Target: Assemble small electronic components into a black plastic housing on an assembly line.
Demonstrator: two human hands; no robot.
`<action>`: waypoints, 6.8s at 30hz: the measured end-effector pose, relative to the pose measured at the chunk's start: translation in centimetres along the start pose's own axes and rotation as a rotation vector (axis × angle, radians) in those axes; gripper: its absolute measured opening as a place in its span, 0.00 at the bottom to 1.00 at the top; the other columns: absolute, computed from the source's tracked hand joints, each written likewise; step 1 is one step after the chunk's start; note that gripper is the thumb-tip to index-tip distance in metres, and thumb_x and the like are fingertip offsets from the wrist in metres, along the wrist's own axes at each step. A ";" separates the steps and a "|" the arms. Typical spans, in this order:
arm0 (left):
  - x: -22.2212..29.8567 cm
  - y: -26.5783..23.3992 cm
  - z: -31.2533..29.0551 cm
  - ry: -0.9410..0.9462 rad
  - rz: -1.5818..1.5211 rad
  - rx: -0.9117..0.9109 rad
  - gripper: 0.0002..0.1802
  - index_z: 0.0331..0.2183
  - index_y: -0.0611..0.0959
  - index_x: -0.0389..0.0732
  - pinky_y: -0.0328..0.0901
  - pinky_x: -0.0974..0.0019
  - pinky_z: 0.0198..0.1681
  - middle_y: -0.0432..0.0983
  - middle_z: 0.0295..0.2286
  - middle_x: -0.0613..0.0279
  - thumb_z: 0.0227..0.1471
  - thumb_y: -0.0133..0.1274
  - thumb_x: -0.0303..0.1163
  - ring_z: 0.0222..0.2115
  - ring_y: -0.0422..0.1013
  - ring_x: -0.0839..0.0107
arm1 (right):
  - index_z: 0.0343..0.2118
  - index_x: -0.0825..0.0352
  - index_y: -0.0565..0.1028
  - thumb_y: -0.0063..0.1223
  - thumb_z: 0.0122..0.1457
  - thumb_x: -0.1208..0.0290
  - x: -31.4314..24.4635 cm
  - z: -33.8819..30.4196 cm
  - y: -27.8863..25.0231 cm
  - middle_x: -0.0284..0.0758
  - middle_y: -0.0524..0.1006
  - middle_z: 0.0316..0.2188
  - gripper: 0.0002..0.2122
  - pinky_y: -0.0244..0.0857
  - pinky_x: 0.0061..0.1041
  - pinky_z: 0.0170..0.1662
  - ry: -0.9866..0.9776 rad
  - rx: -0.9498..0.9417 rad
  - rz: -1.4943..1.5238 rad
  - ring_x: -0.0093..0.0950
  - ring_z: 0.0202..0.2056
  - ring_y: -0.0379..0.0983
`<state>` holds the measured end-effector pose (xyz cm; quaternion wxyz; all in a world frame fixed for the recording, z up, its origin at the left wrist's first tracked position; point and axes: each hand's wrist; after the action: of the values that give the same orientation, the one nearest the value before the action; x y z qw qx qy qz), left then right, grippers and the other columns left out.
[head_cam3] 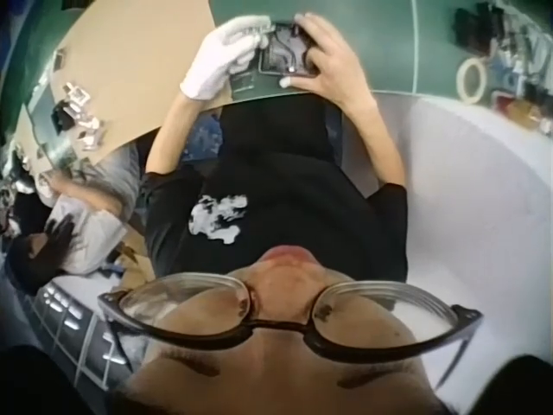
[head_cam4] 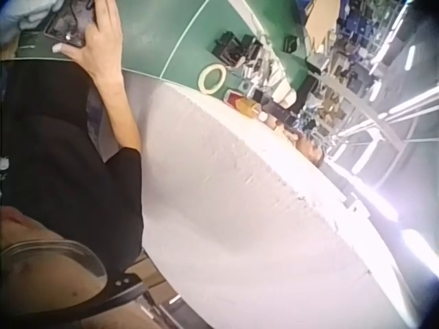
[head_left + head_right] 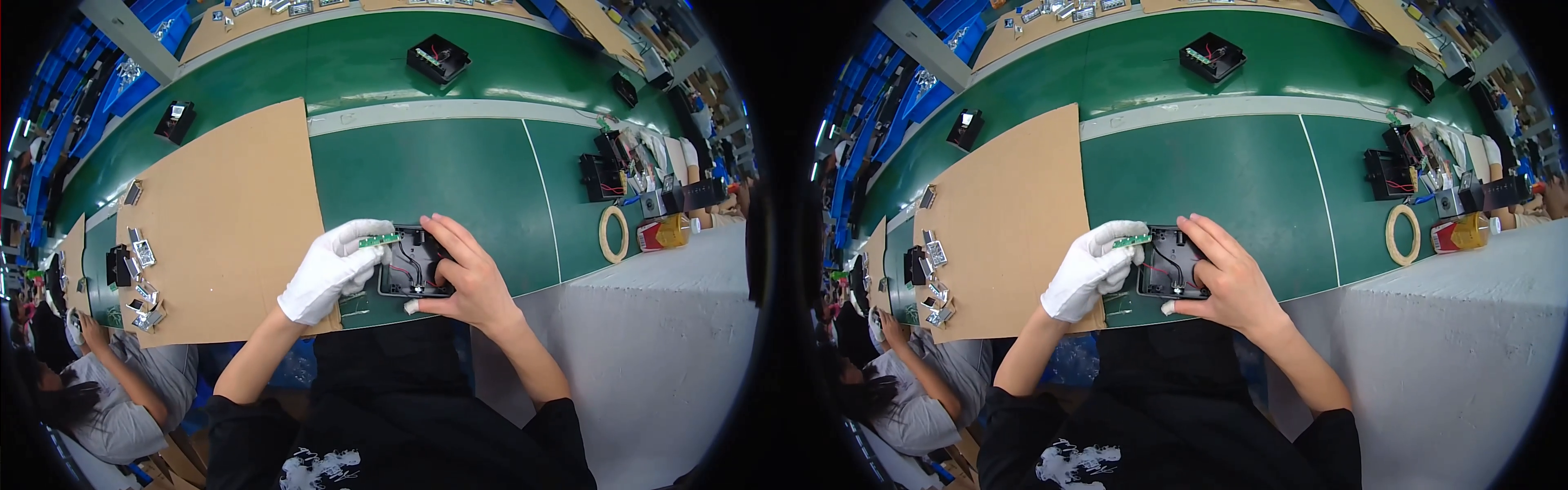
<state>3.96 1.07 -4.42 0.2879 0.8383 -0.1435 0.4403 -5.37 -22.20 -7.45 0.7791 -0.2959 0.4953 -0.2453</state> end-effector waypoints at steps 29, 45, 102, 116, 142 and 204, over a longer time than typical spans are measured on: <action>-1.0 2.6 -1.6 -0.060 0.664 0.204 0.25 0.61 0.76 0.41 0.67 0.76 0.30 0.82 0.31 0.57 0.63 0.52 0.25 0.25 0.72 0.75 | 0.46 0.69 0.77 0.62 0.55 0.75 1.1 1.5 0.5 0.34 0.80 0.28 0.15 0.64 0.29 0.27 -0.125 -0.054 -0.228 0.31 0.21 0.70; -5.5 -1.0 0.6 0.091 0.666 0.069 0.34 0.52 0.84 0.37 0.71 0.67 0.39 0.79 0.46 0.51 0.39 0.72 0.22 0.36 0.76 0.64 | 0.73 0.62 0.55 0.63 0.53 0.79 1.3 2.0 0.4 0.31 0.81 0.21 0.43 0.66 0.22 0.27 0.036 -0.091 0.348 0.31 0.18 0.72; 2.3 -26.8 -11.6 -0.107 1.554 1.322 0.35 0.62 0.73 0.41 0.72 0.48 0.51 0.79 0.51 0.42 0.51 0.50 0.29 0.48 0.75 0.38 | 0.34 0.72 0.80 0.54 0.54 0.82 -2.7 -1.2 0.1 0.37 0.80 0.39 0.06 0.68 0.26 0.39 0.145 0.013 0.498 0.33 0.34 0.74; 0.7 -2.0 -6.8 0.583 0.800 0.567 0.13 0.41 0.85 0.36 0.74 0.65 0.42 0.84 0.38 0.56 0.50 0.62 0.19 0.35 0.79 0.66 | 0.33 0.68 0.79 0.54 0.55 0.81 -1.5 -1.1 -1.0 0.33 0.79 0.39 0.05 0.67 0.27 0.39 0.054 -0.041 0.365 0.32 0.35 0.73; -6.9 2.2 -3.3 0.641 0.484 0.153 0.32 0.45 0.84 0.39 0.70 0.54 0.56 0.72 0.58 0.43 0.32 0.77 0.28 0.57 0.73 0.51 | 0.32 0.68 0.80 0.59 0.50 0.81 -0.9 -0.4 -0.6 0.30 0.82 0.38 0.06 0.70 0.27 0.38 -0.067 -0.049 0.257 0.32 0.33 0.74; -1.8 -2.5 2.5 0.481 0.576 -0.127 0.39 0.58 0.75 0.40 0.60 0.58 0.67 0.72 0.55 0.58 0.45 0.73 0.29 0.56 0.69 0.63 | 0.34 0.73 0.84 0.62 0.51 0.83 -0.5 2.2 2.1 0.32 0.86 0.37 0.06 0.67 0.22 0.28 0.150 0.186 0.223 0.24 0.23 0.69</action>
<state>5.79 1.54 -7.92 0.2292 0.6167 -0.3283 0.6777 -3.36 -19.90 -7.88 0.7862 -0.1464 0.5572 -0.2236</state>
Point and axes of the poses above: each hand's wrist, its own z-axis towards the middle knuckle, its own y-axis out of the palm, x = y × z
